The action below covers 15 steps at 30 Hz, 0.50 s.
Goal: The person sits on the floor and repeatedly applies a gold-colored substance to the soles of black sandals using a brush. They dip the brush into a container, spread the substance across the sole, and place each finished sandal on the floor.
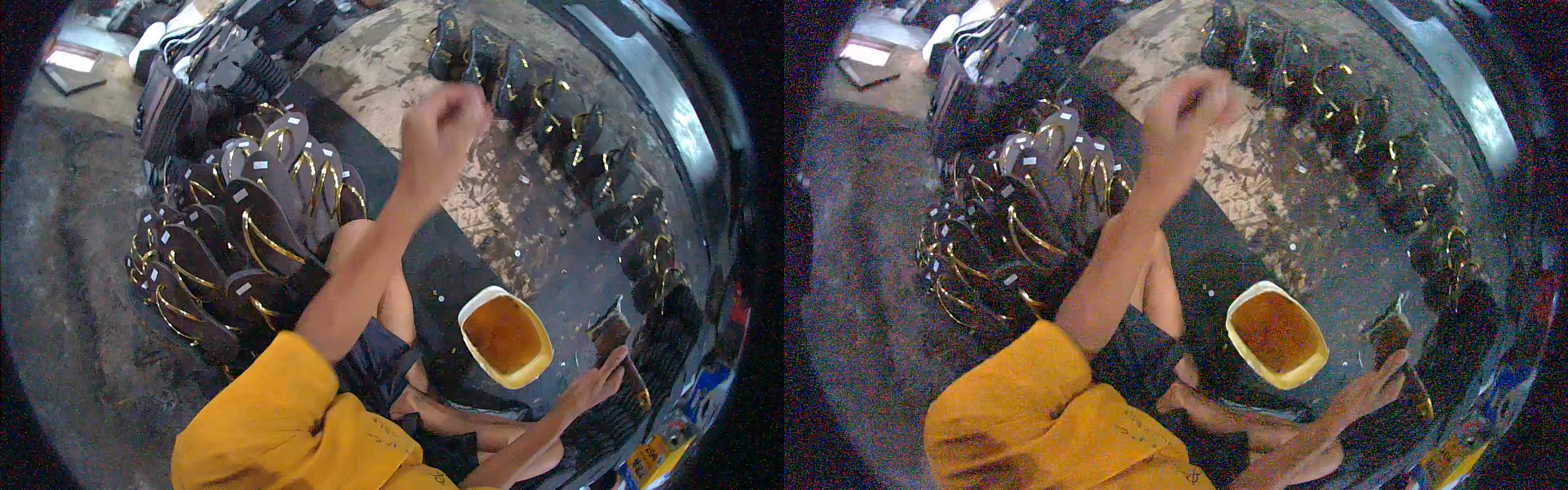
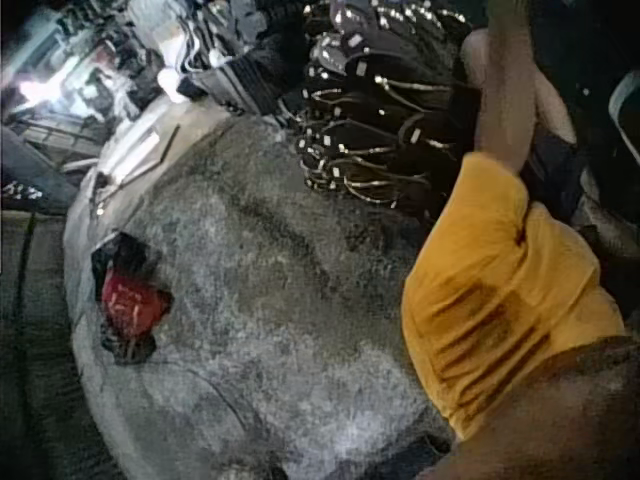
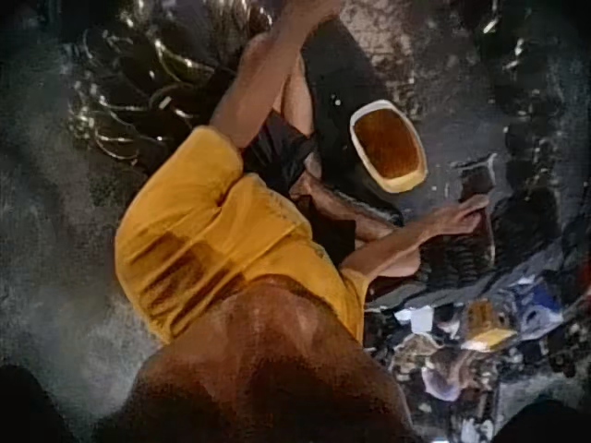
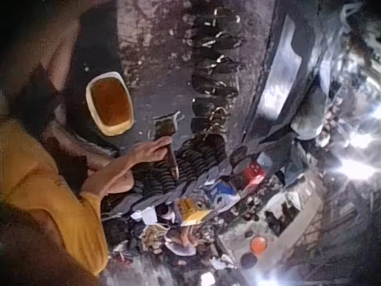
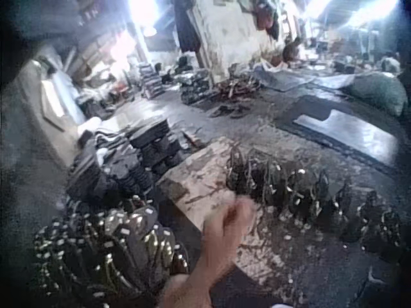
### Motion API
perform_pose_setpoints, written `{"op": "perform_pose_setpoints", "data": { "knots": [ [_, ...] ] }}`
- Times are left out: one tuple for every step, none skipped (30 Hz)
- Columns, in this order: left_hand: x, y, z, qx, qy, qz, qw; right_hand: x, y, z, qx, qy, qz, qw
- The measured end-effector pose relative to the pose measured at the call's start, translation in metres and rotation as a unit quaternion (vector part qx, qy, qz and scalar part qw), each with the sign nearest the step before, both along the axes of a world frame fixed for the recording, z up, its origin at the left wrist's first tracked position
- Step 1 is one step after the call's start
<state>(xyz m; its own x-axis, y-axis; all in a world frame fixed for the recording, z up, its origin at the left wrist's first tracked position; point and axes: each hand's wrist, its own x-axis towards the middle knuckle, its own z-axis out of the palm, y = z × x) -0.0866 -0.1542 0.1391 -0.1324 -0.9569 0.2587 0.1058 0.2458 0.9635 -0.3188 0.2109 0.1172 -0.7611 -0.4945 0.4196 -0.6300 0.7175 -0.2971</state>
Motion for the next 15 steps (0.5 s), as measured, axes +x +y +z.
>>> {"op": "perform_pose_setpoints", "data": {
  "knots": [
    [0.027, 0.056, 0.031, -0.106, -0.131, 0.041, 0.985, 0.0, -0.002, 0.008, -0.097, -0.108, -0.044, 0.988],
    [0.065, 0.104, 0.082, -0.182, -0.251, 0.071, 0.948, 0.003, -0.007, 0.025, -0.194, -0.224, -0.08, 0.952],
    [0.098, 0.136, 0.097, -0.185, -0.306, 0.111, 0.927, 0.019, -0.006, 0.047, -0.25, -0.244, -0.042, 0.936],
    [0.138, 0.159, 0.099, -0.138, -0.362, 0.183, 0.904, 0.041, -0.008, 0.066, -0.302, -0.259, -0.008, 0.917],
    [0.172, 0.173, 0.105, -0.086, -0.533, 0.233, 0.809, 0.05, 0.003, 0.067, -0.337, -0.269, 0.052, 0.901],
    [0.189, 0.18, 0.117, 0.024, -0.6, 0.214, 0.771, 0.086, -0.009, 0.11, -0.164, -0.294, -0.056, 0.94],
    [0.219, 0.178, 0.104, 0.038, -0.677, 0.16, 0.717, 0.092, -0.01, 0.105, -0.116, -0.315, -0.003, 0.942],
    [0.245, 0.179, 0.081, 0.14, -0.709, 0.146, 0.676, 0.1, -0.014, 0.098, -0.069, -0.335, 0.063, 0.938],
    [0.247, 0.182, 0.073, 0.106, -0.688, 0.154, 0.702, 0.094, -0.008, 0.067, -0.027, -0.354, 0.125, 0.926],
    [0.247, 0.182, 0.067, 0.07, -0.664, 0.173, 0.724, 0.094, -0.006, 0.042, -0.022, -0.314, 0.16, 0.936],
    [0.246, 0.182, 0.063, 0.039, -0.638, 0.192, 0.745, 0.096, -0.003, 0.027, -0.011, -0.275, 0.196, 0.941],
    [0.246, 0.184, 0.059, -0.002, -0.599, 0.208, 0.773, 0.102, 0.003, 0.02, -0.007, -0.233, 0.209, 0.95],
    [0.249, 0.182, 0.057, 0.006, -0.582, 0.207, 0.786, 0.105, 0.004, 0.015, -0.008, -0.191, 0.224, 0.956],
    [0.253, 0.18, 0.056, 0.015, -0.564, 0.206, 0.799, 0.107, 0.005, 0.011, -0.009, -0.148, 0.24, 0.959],
    [0.253, 0.179, 0.059, 0.026, -0.548, 0.205, 0.811, 0.108, 0.008, 0.006, 0.002, -0.135, 0.237, 0.962]
  ]
}}
